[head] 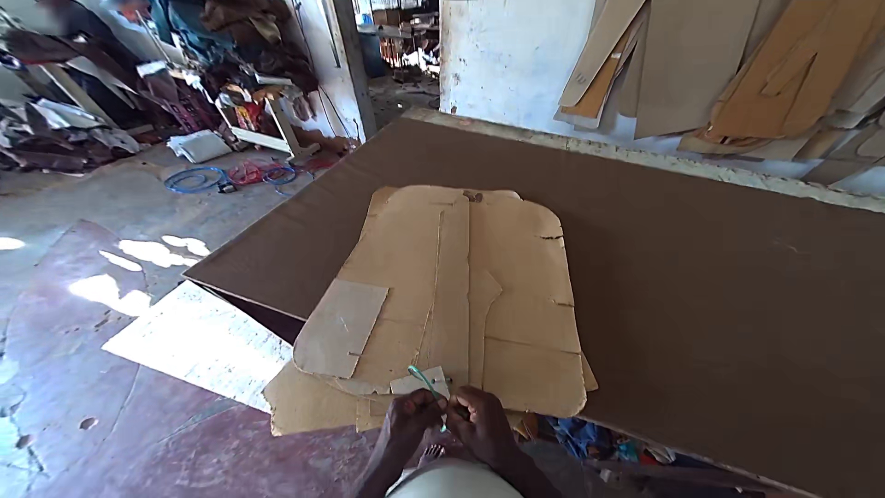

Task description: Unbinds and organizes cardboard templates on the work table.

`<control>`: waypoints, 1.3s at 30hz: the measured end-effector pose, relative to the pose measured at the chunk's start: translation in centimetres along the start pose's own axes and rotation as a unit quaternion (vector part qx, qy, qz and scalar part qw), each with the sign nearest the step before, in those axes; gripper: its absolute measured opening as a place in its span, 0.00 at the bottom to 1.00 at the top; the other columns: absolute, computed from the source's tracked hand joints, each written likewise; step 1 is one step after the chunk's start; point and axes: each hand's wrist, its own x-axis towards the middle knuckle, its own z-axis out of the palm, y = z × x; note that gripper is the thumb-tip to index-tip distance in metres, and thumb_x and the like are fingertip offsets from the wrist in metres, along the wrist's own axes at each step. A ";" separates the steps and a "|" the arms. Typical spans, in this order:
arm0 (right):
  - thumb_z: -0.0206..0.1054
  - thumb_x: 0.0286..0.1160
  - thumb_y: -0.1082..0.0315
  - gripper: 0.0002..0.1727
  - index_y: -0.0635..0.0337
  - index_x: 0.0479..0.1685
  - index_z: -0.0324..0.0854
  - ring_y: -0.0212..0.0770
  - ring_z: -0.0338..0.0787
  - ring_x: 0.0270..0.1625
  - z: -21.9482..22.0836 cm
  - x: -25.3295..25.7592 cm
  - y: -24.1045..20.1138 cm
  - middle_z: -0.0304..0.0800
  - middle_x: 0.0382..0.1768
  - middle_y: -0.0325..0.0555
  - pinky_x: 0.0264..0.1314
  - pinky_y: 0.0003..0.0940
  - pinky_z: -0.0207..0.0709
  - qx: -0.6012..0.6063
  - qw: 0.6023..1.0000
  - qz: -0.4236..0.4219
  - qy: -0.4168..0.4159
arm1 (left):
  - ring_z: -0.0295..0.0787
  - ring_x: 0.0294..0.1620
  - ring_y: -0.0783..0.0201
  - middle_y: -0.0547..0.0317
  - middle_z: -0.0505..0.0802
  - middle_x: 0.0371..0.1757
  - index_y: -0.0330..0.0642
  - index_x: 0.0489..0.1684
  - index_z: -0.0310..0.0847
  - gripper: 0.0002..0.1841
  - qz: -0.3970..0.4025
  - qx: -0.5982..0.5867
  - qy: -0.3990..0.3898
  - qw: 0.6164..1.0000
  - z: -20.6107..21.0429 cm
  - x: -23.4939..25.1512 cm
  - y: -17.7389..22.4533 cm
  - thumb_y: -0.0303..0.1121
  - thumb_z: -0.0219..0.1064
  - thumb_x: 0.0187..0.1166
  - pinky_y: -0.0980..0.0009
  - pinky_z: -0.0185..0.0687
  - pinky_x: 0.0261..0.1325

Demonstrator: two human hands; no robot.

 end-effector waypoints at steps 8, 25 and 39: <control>0.66 0.75 0.59 0.12 0.60 0.36 0.86 0.44 0.86 0.34 0.3 -0.4 -1.2 0.86 0.28 0.46 0.38 0.48 0.78 0.007 0.997 0.057 -0.053 | 0.88 0.32 0.62 0.53 0.93 0.33 0.36 0.38 0.89 0.08 0.022 0.003 0.009 1.000 -0.3 -1.1 -1.3 0.32 0.67 0.79 0.68 0.85 0.39; 0.68 0.82 0.67 0.09 0.64 0.48 0.87 0.36 0.82 0.24 -1.2 -3.1 0.5 0.89 0.30 0.48 0.28 0.29 0.77 0.348 0.912 0.215 0.030 | 0.91 0.55 0.60 0.61 0.92 0.60 0.47 0.57 0.90 0.12 0.078 0.106 0.102 0.986 3.3 -3.1 -1.8 0.33 0.73 0.77 0.62 0.92 0.56; 0.67 0.79 0.65 0.08 0.61 0.39 0.87 0.36 0.78 0.23 0.6 -1.7 0.5 0.83 0.24 0.43 0.27 0.33 0.75 0.251 0.950 0.183 0.041 | 0.92 0.44 0.67 0.64 0.94 0.45 0.44 0.43 0.94 0.07 0.105 0.143 0.105 0.979 2.5 -2.3 -2.2 0.33 0.71 0.77 0.68 0.91 0.52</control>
